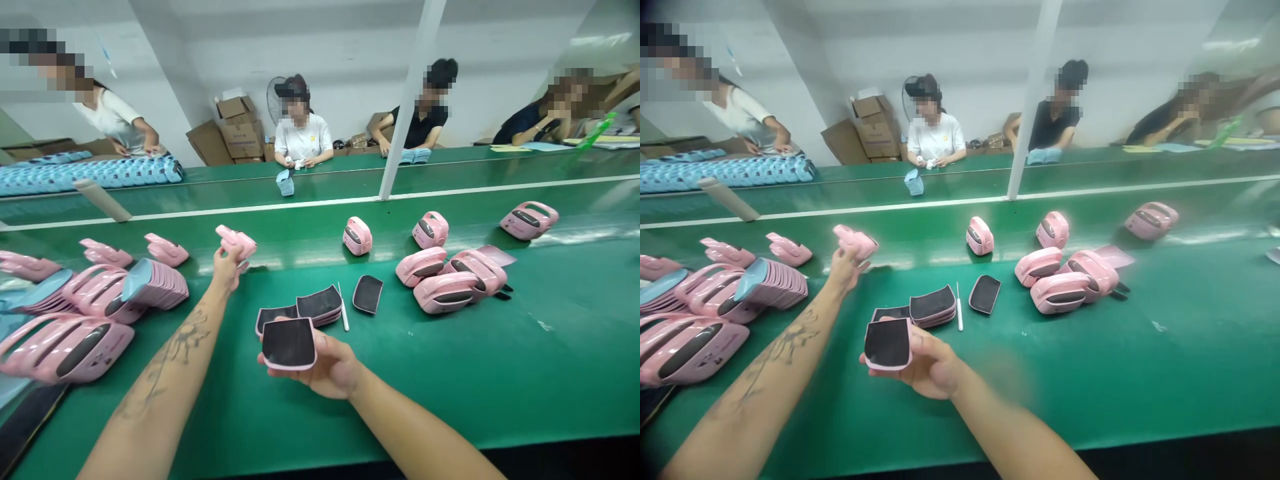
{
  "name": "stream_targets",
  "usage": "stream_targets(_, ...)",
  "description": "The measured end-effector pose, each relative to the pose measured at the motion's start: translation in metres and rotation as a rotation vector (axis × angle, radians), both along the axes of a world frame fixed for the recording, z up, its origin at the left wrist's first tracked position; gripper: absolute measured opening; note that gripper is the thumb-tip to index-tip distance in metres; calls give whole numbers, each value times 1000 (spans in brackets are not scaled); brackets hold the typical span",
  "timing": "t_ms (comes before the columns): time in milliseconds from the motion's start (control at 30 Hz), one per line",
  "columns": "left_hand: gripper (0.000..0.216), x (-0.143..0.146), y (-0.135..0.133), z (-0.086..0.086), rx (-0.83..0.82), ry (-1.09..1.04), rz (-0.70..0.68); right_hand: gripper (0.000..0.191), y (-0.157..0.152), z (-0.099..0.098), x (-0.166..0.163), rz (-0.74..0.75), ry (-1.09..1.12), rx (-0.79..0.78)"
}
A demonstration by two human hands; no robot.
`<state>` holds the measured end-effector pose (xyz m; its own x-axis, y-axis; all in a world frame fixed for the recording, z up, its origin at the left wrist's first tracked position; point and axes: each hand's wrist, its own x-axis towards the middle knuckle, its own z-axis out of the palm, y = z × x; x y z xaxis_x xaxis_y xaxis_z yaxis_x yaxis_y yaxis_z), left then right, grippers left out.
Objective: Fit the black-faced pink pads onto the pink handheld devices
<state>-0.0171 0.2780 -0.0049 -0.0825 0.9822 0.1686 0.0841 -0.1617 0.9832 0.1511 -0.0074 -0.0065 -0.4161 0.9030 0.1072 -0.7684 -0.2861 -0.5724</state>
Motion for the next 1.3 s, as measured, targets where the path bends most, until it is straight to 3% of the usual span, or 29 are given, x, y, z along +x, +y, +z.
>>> stream_targets(133, 57, -30, -93, 7, -43, -415, -311, 74, -3, 0, 6, -100, -58, 32)
stream_targets(200, 60, -37, -154, 4, -84, -530, -352, 74, -4, 1, 9, -204, -137, 69)
stream_targets(333, 61, -28, -254, -22, -189, -562, -386, 73, -11, 7, 12, -401, -413, 101)
stream_targets(433, 71, -18, -292, -45, -136, -590, -421, 76, -30, 4, 7, -479, -634, 121)
stream_targets(567, 86, -17, -308, -63, -58, -557, -511, 88, -65, -19, -5, -487, -958, 108)
stream_targets(733, 96, -16, -309, -63, -48, -591, -609, 93, -84, -45, -17, -540, -1108, 71)
stream_targets(1033, 95, -12, -308, -64, -39, -622, -643, 90, -85, -42, -20, -604, -1230, 89)
stream_targets(1300, 103, -13, -308, -53, -49, -595, -678, 93, -85, -41, -17, -580, -1253, 86)
